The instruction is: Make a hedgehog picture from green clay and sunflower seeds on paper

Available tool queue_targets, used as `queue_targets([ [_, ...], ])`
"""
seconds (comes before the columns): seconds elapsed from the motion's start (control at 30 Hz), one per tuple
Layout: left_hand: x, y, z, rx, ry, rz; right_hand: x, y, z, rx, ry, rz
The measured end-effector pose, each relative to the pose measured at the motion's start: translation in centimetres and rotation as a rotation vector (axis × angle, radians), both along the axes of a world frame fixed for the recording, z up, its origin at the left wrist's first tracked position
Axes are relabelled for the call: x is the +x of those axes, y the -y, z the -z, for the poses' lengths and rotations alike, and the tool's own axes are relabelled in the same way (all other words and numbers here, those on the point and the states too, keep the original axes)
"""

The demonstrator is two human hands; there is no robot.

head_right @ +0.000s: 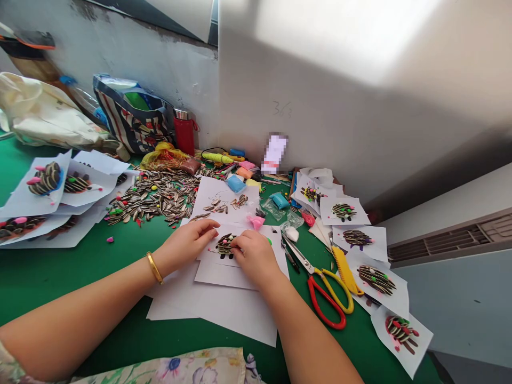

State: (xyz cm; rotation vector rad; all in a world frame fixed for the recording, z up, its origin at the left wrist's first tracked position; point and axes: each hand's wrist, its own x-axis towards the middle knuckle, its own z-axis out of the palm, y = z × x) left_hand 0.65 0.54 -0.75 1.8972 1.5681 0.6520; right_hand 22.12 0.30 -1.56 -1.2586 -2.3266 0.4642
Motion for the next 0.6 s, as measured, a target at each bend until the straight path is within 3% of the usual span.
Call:
queue_targets([
  [0.17, 0.0, 0.1, -0.1, 0.003, 0.013, -0.01, 1.3, -0.4, -1.3, -0.009, -0.079, 0.03],
  [0.27, 0.0, 0.1, -0.2, -0.006, 0.021, -0.018, 3.1, -0.9, -2.7, 0.043, -0.126, 0.186],
  [0.37, 0.1, 0.1, -0.2, -0.018, 0.033, -0.02, 4.7, -1.3, -3.6, 0.034, -0.002, 0.36],
  [0.5, 0.1, 0.1, -0.1, -0.002, 0.051, -0.028, 5.1, -1.3, -3.4, -0.071, 0.259, 0.339],
  [0.6, 0.0, 0.1, -0.1, 0.018, 0.064, -0.033, 4.8, -1.3, -3.0, -0.061, 0.391, 0.328],
])
